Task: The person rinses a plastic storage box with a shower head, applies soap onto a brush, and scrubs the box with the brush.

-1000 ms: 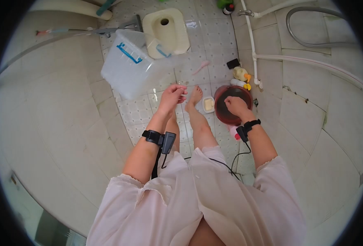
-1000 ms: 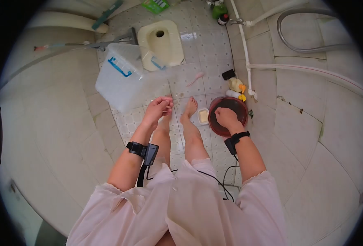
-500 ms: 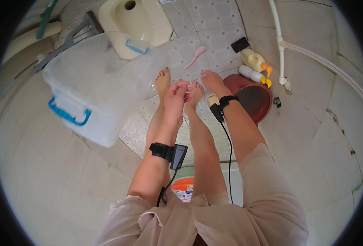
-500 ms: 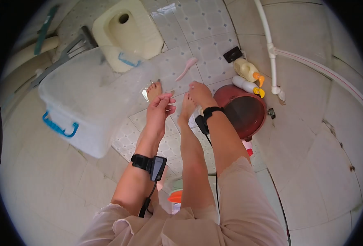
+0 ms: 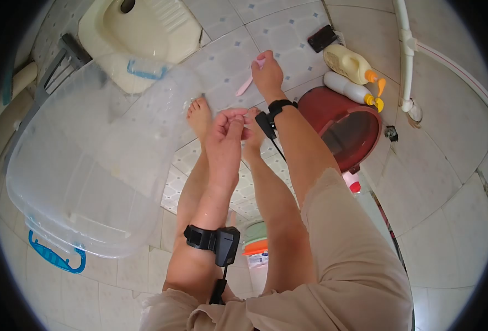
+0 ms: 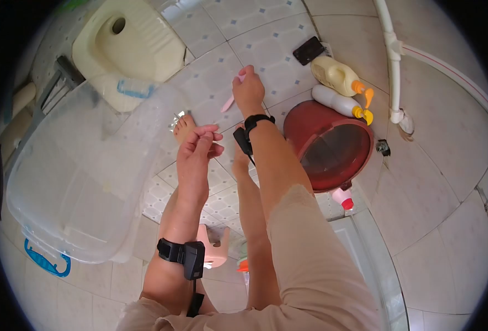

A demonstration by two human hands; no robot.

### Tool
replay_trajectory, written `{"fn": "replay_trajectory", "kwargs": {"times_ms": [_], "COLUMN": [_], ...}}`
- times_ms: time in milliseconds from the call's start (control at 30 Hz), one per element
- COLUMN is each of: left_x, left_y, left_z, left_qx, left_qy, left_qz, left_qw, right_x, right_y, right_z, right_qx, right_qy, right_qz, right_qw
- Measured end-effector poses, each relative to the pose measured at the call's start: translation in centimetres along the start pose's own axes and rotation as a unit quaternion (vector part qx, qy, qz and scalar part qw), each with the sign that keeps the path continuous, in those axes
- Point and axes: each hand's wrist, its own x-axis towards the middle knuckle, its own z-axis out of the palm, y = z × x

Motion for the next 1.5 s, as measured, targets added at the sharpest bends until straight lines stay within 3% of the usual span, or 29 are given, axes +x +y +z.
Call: {"fn": "replay_trajectory", "kwargs": {"times_ms": [67,133,167,233,300,367,433,500,567,633,667,767,833,967,1033,1200,1267,1333,1500], "left_x": [0.7,1.6,1.5,1.0,0.6,-0.2,-0.7,-0.8,-0.9,-0.3,0.0,-0.8,-1.2,-0.9,-0.8,-0.6,-0.3,0.3,1.2], "left_y": [-0.2,-1.3,-1.0,0.1,-1.2,-0.7,-1.0,-1.5,-2.6,-5.1,-5.8,-5.2,-5.0,-5.6,-5.5,-5.0,-5.4,-6.1,-7.7], "left_z": [0.0,0.0,0.9,2.5,3.7,4.7,5.8,6.7,7.4,7.4,7.5,8.1,8.2,8.2,8.3,8.4,8.2,7.9,8.6], "left_qx": [0.029,0.197,0.194,0.386,0.301,0.192,0.214,0.190,0.197,0.204,0.229,0.208,0.191,0.203,0.215,0.179,0.175,0.137,0.099], "left_qy": [-0.011,0.067,0.060,0.104,0.062,-0.116,-0.126,-0.132,-0.120,-0.104,-0.121,-0.149,-0.170,-0.164,-0.166,-0.157,-0.146,-0.157,-0.165], "left_qz": [0.011,0.177,0.176,0.339,0.267,0.012,0.015,0.065,0.067,0.072,0.127,0.080,0.054,0.079,0.048,0.068,0.070,0.030,0.001], "left_qw": [0.999,0.962,0.963,0.852,0.913,0.974,0.969,0.971,0.971,0.971,0.957,0.963,0.965,0.962,0.961,0.969,0.971,0.978,0.981], "right_x": [-1.3,-3.5,-4.6,-7.2,-9.9,-11.6,-12.4,-11.5,-9.6,-7.6,-6.4,-2.9,-2.2,-2.4,-3.2,-4.5,-5.3,-6.1,-7.2], "right_y": [-0.8,-2.1,-2.1,-2.5,-3.3,-3.6,-3.0,0.0,5.2,7.2,8.1,8.0,7.4,5.7,4.6,5.6,5.2,4.6,4.1], "right_z": [-2.9,-6.4,-8.2,-11.7,-15.2,-18.4,-21.3,-24.5,-27.5,-29.5,-29.9,-30.3,-31.0,-30.2,-28.9,-25.1,-24.5,-24.5,-23.9], "right_qx": [0.067,0.195,0.190,0.451,0.473,0.495,0.443,0.167,-0.020,-0.155,-0.152,-0.222,-0.263,-0.235,-0.141,0.026,0.089,0.259,0.301], "right_qy": [-0.016,-0.038,-0.032,-0.149,-0.169,-0.187,-0.121,0.094,0.212,0.257,0.256,0.245,0.174,0.102,0.080,0.086,0.067,0.019,0.002], "right_qz": [0.017,0.015,0.016,0.036,0.042,0.051,0.006,-0.029,0.009,-0.042,-0.046,-0.056,0.006,0.035,0.086,0.110,0.127,0.208,0.210], "right_qw": [0.998,0.980,0.981,0.879,0.864,0.847,0.888,0.981,0.977,0.953,0.953,0.942,0.949,0.966,0.983,0.990,0.986,0.943,0.930]}}
